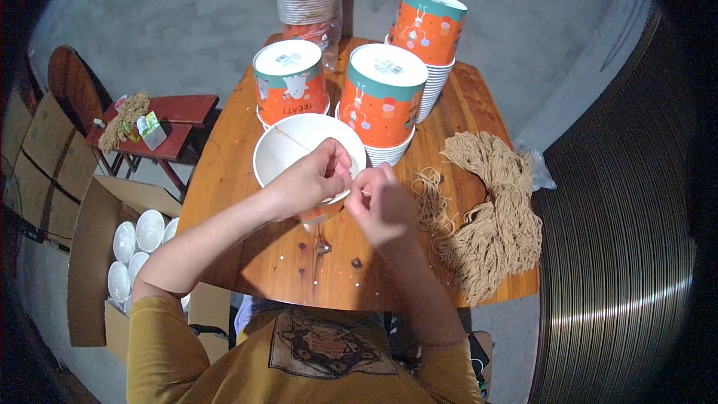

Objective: Tie thin fiber ropes to the handles of paper food containers.

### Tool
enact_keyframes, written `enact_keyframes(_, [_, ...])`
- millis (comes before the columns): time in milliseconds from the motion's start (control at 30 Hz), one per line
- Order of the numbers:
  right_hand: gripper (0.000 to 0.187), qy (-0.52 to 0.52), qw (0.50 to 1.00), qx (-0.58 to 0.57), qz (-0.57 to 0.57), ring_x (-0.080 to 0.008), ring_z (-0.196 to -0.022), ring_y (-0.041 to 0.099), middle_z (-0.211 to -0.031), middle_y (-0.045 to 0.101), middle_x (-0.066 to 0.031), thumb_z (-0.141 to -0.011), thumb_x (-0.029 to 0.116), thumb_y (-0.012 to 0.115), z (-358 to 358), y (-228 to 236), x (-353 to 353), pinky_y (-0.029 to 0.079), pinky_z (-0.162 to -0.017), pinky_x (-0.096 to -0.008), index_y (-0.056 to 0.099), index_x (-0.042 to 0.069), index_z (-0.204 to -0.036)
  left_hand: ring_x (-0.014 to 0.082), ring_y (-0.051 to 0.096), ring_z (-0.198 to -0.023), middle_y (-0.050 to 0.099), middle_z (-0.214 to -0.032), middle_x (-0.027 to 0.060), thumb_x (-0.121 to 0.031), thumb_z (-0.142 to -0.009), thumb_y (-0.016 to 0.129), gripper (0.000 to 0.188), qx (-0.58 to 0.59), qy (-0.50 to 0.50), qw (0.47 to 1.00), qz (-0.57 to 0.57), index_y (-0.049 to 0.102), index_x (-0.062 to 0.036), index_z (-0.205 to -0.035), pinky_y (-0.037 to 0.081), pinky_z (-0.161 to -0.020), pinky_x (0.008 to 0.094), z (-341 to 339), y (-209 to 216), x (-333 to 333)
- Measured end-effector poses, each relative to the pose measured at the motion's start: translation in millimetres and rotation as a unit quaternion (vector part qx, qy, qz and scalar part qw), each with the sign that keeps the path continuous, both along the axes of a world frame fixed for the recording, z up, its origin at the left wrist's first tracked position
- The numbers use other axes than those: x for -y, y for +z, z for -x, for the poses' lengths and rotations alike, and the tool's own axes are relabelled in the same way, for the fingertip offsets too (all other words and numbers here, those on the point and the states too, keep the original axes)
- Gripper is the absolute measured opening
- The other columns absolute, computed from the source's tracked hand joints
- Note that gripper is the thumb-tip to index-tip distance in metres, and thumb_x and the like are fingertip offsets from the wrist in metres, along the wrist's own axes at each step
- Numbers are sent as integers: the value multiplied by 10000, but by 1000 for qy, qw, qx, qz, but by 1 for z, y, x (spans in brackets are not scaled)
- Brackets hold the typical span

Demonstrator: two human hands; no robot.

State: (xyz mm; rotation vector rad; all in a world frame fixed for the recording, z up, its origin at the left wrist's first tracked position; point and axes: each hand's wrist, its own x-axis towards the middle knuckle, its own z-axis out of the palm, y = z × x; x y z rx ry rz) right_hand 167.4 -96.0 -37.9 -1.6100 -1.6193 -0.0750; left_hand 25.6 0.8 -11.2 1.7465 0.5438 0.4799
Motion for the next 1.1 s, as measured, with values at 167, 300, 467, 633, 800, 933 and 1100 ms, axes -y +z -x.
enact_keyframes(167, [91,127,861,-433,236,-100,-564,529,-699,527,20,-855,148,574,-25,2,-12,398,-451,-231,591,59,-859,66,457,-760,470,-836,-9,-44,-903,549,155,-2,-16,1000,0,438,-38,-1011,416,-681,209,1,1,0])
enact_keyframes(300, [100,117,803,-522,262,-66,-552,500,-704,532,17,-872,140,537,-19,5,-9,391,-445,-207,585,52,-876,62,448,-747,464,-830,-13,-38,-900,551,155,1,-15,1000,23,441,-40,-1009,408,-660,206,2,-3,-4])
enact_keyframes(467, [65,158,860,-471,121,-46,-555,488,-706,529,17,-893,102,550,-9,-13,-1,395,-468,-195,547,39,-908,59,444,-738,462,-826,-15,-37,-888,557,162,-1,-14,999,30,447,-38,-1007,405,-650,205,0,-1,-2])
enact_keyframes(633, [41,144,948,-282,26,-35,-575,489,-715,529,23,-905,57,558,-7,-28,-1,395,-490,-184,521,45,-916,57,448,-744,468,-829,-11,-40,-879,566,184,-16,-7,1000,24,451,-32,-1023,405,-655,203,0,3,0])
enact_keyframes(800, [59,144,922,-358,33,-48,-559,437,-672,471,34,-910,48,547,-3,-29,-2,351,-493,-225,499,63,-943,87,487,-782,490,-845,1,-47,-879,561,209,-8,-44,998,-39,448,-25,-1053,435,-698,239,1,2,0])
enact_keyframes(933, [41,147,912,-380,48,-44,-556,437,-672,471,32,-922,54,531,-1,-24,0,346,-485,-218,496,66,-939,97,485,-816,486,-875,9,-63,-890,567,213,-41,-48,992,-108,439,-46,-1060,431,-752,236,2,6,5])
enact_keyframes(1100, [24,147,896,-414,68,-44,-573,470,-680,489,26,-936,91,516,-1,-20,3,376,-489,-209,498,76,-939,201,589,-759,579,-824,114,-92,-853,572,203,-74,11,986,-148,484,-5,-1013,478,-714,325,4,3,5])
